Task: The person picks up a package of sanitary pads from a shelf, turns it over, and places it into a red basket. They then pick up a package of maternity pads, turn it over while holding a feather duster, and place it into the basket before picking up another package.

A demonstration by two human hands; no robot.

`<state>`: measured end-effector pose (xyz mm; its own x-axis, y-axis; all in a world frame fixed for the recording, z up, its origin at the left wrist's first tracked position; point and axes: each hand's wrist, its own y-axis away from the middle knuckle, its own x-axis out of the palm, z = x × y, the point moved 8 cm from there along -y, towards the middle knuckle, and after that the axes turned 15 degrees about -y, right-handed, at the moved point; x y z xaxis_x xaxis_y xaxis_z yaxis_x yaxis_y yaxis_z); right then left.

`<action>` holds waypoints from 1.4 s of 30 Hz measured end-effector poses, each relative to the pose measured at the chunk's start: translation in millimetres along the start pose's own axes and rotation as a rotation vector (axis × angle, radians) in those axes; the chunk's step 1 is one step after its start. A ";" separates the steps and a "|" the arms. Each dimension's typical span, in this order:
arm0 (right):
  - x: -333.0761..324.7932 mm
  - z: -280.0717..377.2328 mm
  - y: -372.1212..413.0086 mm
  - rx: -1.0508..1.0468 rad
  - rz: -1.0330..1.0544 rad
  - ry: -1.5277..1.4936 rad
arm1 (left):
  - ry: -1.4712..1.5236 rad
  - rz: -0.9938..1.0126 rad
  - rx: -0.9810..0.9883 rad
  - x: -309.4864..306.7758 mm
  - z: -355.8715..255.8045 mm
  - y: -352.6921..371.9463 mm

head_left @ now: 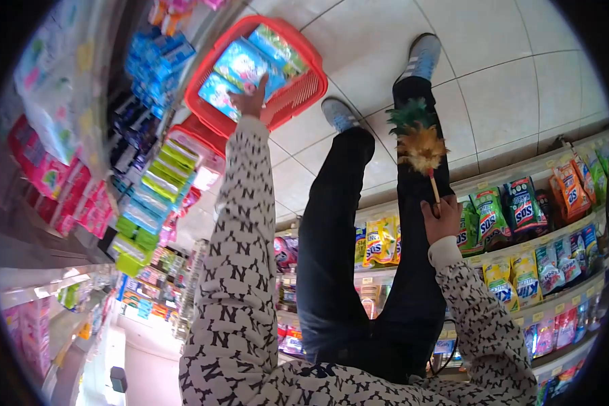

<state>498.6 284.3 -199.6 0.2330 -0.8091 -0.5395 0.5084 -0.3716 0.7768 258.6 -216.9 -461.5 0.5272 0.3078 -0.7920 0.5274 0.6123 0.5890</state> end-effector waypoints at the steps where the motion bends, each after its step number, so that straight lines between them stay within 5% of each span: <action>1: 2.2 -4.2 4.2 0.002 -0.002 0.008 | 0.004 0.020 -0.114 0.7 -12.8 1.8; 6: 13.0 -25.6 20.0 0.046 -0.032 0.000 | 0.083 -0.010 -0.306 -0.3 -45.3 16.4; 10: 19.1 -34.8 24.8 0.040 -0.030 0.065 | 0.291 -0.172 -0.159 16.7 -43.4 18.8; 13: 17.8 -32.7 30.2 -0.013 -0.032 0.137 | 0.348 -0.165 -0.101 -7.8 -35.6 37.6; 16: 24.7 -25.1 30.7 -0.015 -0.021 0.219 | 0.724 -0.065 -0.036 -9.6 -14.9 33.9; 18: 22.7 -23.0 26.8 -0.041 -0.033 0.242 | 1.160 0.271 -0.110 -8.2 -5.3 61.2; 19: 17.8 -20.8 25.2 -0.047 -0.042 0.238 | 1.135 0.427 -0.067 -31.1 -4.4 94.0; 20: 13.5 -13.9 28.3 -0.054 -0.050 0.237 | 1.190 0.553 0.303 14.8 11.4 66.0; 23: 7.7 45.5 44.6 -0.385 -0.034 0.127 | 1.230 0.765 -0.046 -66.8 39.8 198.0; 25: -2.1 128.4 98.1 -0.719 0.008 -0.047 | 1.267 0.930 -0.052 -98.5 57.3 278.4; 26: -12.1 172.6 130.3 -0.620 0.114 -0.105 | 1.381 0.965 -0.098 -131.8 60.6 330.1; 31: -55.5 312.9 240.9 -0.932 0.339 -0.154 | 1.753 1.388 -0.008 -215.3 41.0 487.8; 34: -84.2 367.4 262.2 -0.960 0.362 -0.212 | 1.536 1.241 0.057 -301.7 44.8 517.9; 36: -105.1 388.8 263.3 -0.944 0.274 -0.476 | 1.475 1.166 0.206 -300.0 46.0 490.2; 38: -156.1 426.7 284.7 -1.045 0.226 -0.517 | 1.394 0.620 0.464 -321.1 46.8 454.7; 40: -180.0 457.3 290.1 -1.014 0.380 -0.692 | 1.302 0.413 0.554 -369.5 69.2 434.1; 41: -190.7 468.4 293.8 -0.917 0.489 -0.765 | 1.507 0.613 0.807 -367.2 50.6 412.9; 42: -200.4 481.2 297.6 -0.819 0.596 -0.844 | 1.564 0.662 0.892 -445.0 70.5 459.6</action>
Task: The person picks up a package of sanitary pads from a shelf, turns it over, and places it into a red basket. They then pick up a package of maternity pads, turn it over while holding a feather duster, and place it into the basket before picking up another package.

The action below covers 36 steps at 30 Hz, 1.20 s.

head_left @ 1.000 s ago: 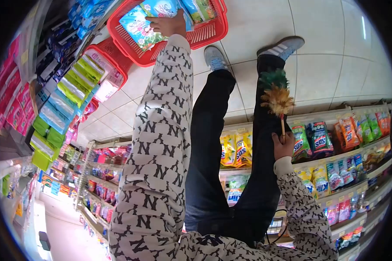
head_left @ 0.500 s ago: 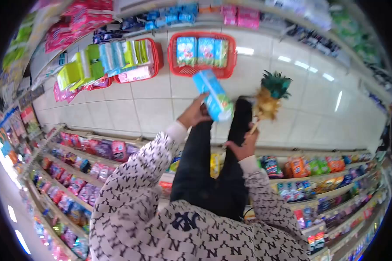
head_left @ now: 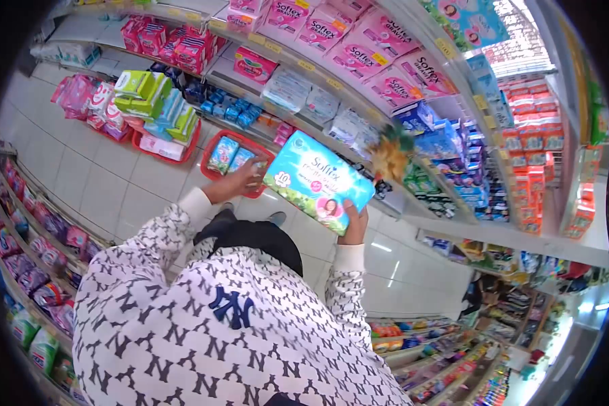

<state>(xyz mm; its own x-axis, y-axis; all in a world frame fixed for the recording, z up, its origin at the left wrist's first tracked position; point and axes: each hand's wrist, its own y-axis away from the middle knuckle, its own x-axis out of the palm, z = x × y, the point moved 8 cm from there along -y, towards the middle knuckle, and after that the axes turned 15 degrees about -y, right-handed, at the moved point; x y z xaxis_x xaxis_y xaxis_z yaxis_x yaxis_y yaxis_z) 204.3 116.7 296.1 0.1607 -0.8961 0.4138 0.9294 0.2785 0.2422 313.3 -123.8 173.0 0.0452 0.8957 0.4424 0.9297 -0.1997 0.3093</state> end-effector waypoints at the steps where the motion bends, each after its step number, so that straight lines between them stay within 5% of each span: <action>1: 6.2 17.1 -6.3 0.022 0.065 0.000 | 0.007 0.045 0.108 19.7 -47.7 10.1; 5: 32.8 56.2 -28.3 0.059 0.282 0.219 | -0.143 0.100 0.195 60.7 -141.7 31.6; 8: 44.2 83.7 -32.7 -0.290 0.125 0.743 | -0.101 -0.192 0.260 43.0 -136.8 31.5; 9: 38.7 86.6 -30.5 -0.412 0.053 0.638 | -0.022 -0.292 0.313 33.7 -132.5 33.8; 12: 40.6 78.9 6.2 -0.387 0.030 0.745 | -0.010 -0.579 0.293 12.8 -112.0 52.1; 14: 66.1 40.5 42.4 -0.476 0.398 1.135 | 0.056 -0.596 0.317 3.9 -104.4 61.0; 15: 81.6 25.1 57.8 -0.275 0.452 1.093 | 0.095 -0.592 0.320 2.0 -101.1 64.8; 18: 66.2 -9.7 45.8 -0.117 0.368 1.263 | 0.023 -0.528 0.374 6.2 -104.2 69.6; 22: -25.8 28.9 -23.7 -0.324 -0.102 0.918 | -0.098 -0.573 0.383 13.6 -128.4 85.3; 24: -9.8 44.3 -5.9 -0.295 0.009 0.851 | -0.093 -0.580 0.368 14.2 -129.2 84.0; 27: 67.3 32.7 64.4 -0.392 0.463 1.085 | -0.097 -0.537 0.416 13.6 -131.1 90.9; 31: 8.4 11.4 8.5 -0.489 0.120 1.128 | 0.022 -0.524 0.387 30.6 -139.5 93.1; 33: -34.0 21.0 -31.5 -0.491 -0.028 0.860 | -0.240 -0.665 0.443 28.8 -147.4 104.4; 34: -50.1 21.1 -43.4 -0.224 -0.184 0.544 | -0.387 -0.748 0.479 29.3 -152.4 111.9; 36: -9.6 45.0 -25.8 -0.030 -0.076 0.137 | -0.692 -0.860 0.533 31.4 -165.6 122.1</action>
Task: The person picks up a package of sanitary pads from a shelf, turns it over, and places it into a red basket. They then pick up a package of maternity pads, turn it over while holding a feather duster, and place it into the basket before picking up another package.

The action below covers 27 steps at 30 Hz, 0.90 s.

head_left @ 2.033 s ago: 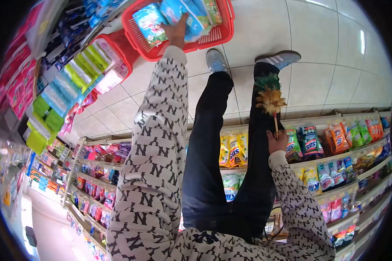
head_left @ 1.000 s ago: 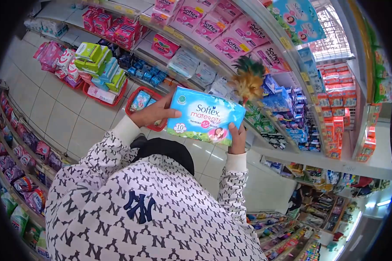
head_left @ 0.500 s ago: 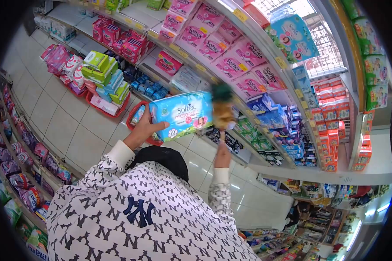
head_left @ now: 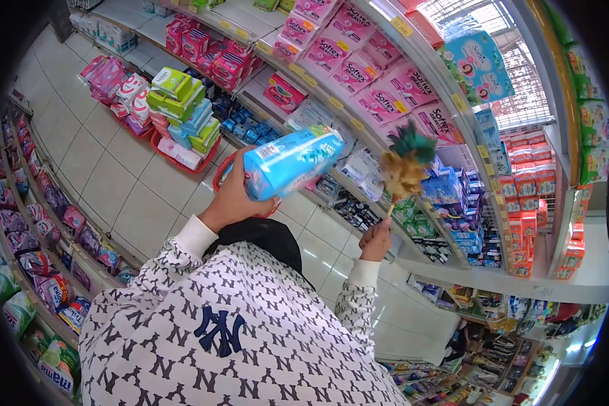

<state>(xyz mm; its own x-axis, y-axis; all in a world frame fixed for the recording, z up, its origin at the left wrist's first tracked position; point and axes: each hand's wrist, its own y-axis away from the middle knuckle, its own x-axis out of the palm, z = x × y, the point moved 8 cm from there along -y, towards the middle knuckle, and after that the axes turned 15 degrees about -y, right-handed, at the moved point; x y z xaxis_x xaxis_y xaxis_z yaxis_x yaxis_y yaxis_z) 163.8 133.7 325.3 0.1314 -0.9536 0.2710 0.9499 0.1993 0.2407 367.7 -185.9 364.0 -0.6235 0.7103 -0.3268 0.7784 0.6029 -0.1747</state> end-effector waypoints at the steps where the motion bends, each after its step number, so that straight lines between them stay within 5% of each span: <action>1: 19.3 13.0 8.8 -0.127 0.143 0.184 | -0.135 -0.014 0.076 -5.9 -6.7 -1.9; 4: 79.4 22.2 53.1 -0.406 0.551 0.690 | -0.448 -0.053 0.309 -12.8 -16.8 -2.1; 5: 102.4 25.4 67.2 -0.430 0.681 0.823 | -0.741 -0.064 0.665 -6.1 -35.0 5.6; 6: 118.2 22.9 74.6 -0.454 0.812 0.955 | -0.622 -0.079 0.585 -10.6 -32.0 3.4; 10: 32.4 -13.4 -38.2 -0.276 0.271 0.787 | -0.387 -0.070 0.447 -17.7 -31.9 5.2; 13: 35.7 28.2 -35.7 -0.329 0.208 0.761 | -0.425 -0.061 0.426 -18.0 -23.1 8.8; 15: 61.9 31.2 1.8 -0.481 0.406 0.823 | -0.449 -0.067 0.416 -21.6 -20.8 14.7; 17: 87.9 12.4 42.6 -0.398 0.729 0.732 | -0.520 -0.030 0.327 -19.2 -18.2 16.9; 20: 61.7 -23.5 1.5 -0.498 0.465 0.847 | -0.441 -0.046 0.405 -15.3 -18.2 21.2; 22: 33.2 -25.4 -43.7 -0.211 0.230 0.919 | -0.497 0.028 0.428 -3.9 -21.6 19.1; 23: 33.2 -15.6 -51.0 -0.279 0.225 0.929 | -0.544 0.052 0.473 1.2 -23.4 16.9; 27: 48.7 -16.2 -37.7 0.045 0.400 0.652 | -0.869 0.219 0.673 20.8 -21.4 20.0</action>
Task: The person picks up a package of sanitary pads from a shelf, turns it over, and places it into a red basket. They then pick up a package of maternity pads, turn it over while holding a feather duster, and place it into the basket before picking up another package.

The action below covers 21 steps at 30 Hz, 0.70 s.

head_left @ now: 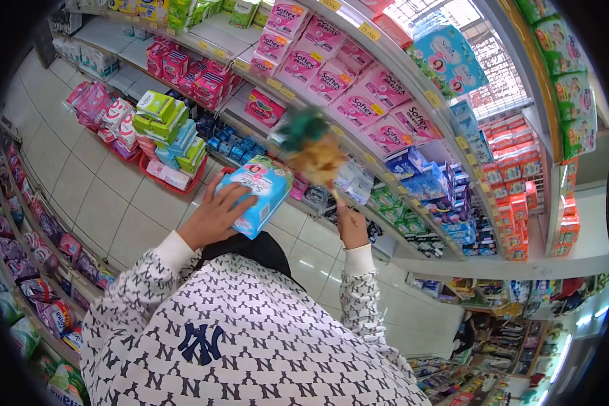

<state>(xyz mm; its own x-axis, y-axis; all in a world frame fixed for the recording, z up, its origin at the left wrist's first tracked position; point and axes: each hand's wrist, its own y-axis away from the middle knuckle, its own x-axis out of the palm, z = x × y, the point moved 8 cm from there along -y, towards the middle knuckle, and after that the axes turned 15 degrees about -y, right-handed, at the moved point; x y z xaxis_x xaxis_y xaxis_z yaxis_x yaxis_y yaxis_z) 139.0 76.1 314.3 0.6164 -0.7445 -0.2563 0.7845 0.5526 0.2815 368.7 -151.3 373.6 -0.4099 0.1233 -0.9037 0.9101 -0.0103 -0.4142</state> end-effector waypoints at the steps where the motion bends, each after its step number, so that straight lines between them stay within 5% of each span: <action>1: 15.4 19.9 7.5 -0.050 0.081 0.043 | -0.065 0.060 0.078 9.4 -3.9 -2.3; 3: 52.9 48.6 21.5 -0.154 0.245 0.130 | -0.052 0.138 0.222 18.6 -11.6 -6.8; 4: 67.4 28.5 18.3 0.032 0.362 0.237 | -0.068 0.157 0.283 26.0 -12.7 -6.9; 7: 51.3 -62.6 -20.5 0.294 0.272 0.339 | -0.073 0.108 0.404 20.4 -17.2 -10.5; 11: -15.1 -76.6 -49.9 0.029 0.045 0.500 | -0.072 0.103 0.429 20.0 -19.5 -15.6; 14: 12.4 -36.5 -27.6 0.063 0.110 0.074 | -0.045 0.039 0.410 19.9 -21.6 -18.4; 17: 53.8 -29.1 -5.2 0.150 0.341 0.268 | -0.060 0.070 0.436 17.7 -28.6 -26.6; 19: 22.7 -61.4 -33.7 0.019 0.130 0.521 | -0.010 0.082 0.447 22.3 -30.4 -28.0; 20: 3.1 -77.2 -51.4 0.200 0.150 0.796 | 0.021 0.097 0.442 25.9 -32.7 -24.0; 21: -14.9 -92.7 -66.9 0.101 0.118 0.900 | -0.015 0.120 0.458 31.4 -34.4 -21.4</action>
<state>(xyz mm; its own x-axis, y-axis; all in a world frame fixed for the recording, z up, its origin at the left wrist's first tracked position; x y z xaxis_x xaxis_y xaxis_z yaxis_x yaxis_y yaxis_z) 83.7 84.9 213.6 0.5456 -0.0888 -0.8333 0.7294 0.5398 0.4201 338.4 -113.1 357.8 -0.3071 0.0803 -0.9483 0.8320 -0.4610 -0.3085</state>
